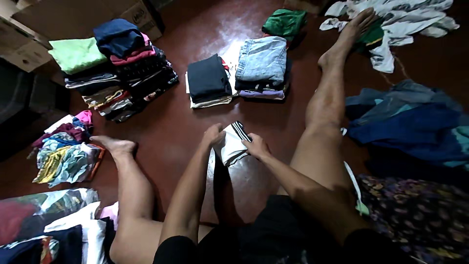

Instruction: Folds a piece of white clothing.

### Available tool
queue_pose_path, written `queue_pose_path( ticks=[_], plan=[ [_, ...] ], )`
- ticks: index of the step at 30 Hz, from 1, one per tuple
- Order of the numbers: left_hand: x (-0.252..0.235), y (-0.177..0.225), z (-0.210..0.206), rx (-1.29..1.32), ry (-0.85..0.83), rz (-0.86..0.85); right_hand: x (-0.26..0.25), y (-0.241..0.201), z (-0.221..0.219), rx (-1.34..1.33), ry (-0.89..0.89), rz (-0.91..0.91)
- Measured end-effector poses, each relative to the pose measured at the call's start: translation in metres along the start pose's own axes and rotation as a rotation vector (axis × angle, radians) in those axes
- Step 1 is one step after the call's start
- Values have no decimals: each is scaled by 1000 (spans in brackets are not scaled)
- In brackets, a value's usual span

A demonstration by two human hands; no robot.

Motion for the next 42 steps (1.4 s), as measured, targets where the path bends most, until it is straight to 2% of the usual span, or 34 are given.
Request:
queue_pose_path(
  ticks=[3, 5, 7, 9, 11, 13, 15, 16, 18, 21, 23, 25, 27, 29, 33, 35, 38, 42],
  plan=[
    [6, 0, -13, 16, 70, -32, 3, 2, 7, 210, 72, 33],
    [8, -8, -29, -1, 133, -32, 0, 9, 9, 324, 44, -10],
    [6, -16, -39, -45, 166, 19, -1, 10, 12, 449, -2, -59],
    [7, -16, -45, -94, 227, 55, 2, 8, 14, 520, 49, -38],
    [14, -12, -47, -103, 376, 66, 6, 4, 10, 527, 189, 142],
    [26, -1, -48, -83, 547, 51, 6, 2, 1, 529, 298, 444],
    [45, 13, -57, -77, 674, 23, 7, -1, -12, 566, 325, 694],
    [53, 18, -66, -85, 698, 10, 6, -2, -19, 588, 303, 750],
    [61, 18, -90, -132, 680, -6, 2, 2, -31, 655, 197, 731],
    [53, -11, -124, -227, 457, 57, -12, 22, -34, 819, -54, 496],
    [48, -22, -125, -213, 410, 105, -18, 24, -31, 861, -103, 445],
    [54, -24, -125, -97, 442, 191, -16, 30, -32, 858, -99, 456],
    [63, -18, -117, 100, 560, 335, -17, 30, -32, 844, -71, 487],
    [78, -6, -106, 323, 565, 465, -15, 29, -32, 822, -53, 494],
    [87, -11, -108, 1089, 500, 589, -11, 35, -37, 835, -44, 498],
    [85, -19, -109, 1400, 436, 573, -12, 37, -40, 841, -34, 544],
    [91, -22, -111, 1557, 247, 478, -6, 44, -45, 846, -37, 621],
    [95, -19, -109, 1524, 285, 394, -3, 48, -50, 821, -52, 680]
  ],
)
Point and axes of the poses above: each hand's wrist, its own x-axis away from the middle knuckle, its own z-axis out of the back of the hand, y = z × x, the point moved 2 cm from there along -x, towards the middle knuckle, and after that the axes turned 2 degrees about -x, right-handed, at the moved point
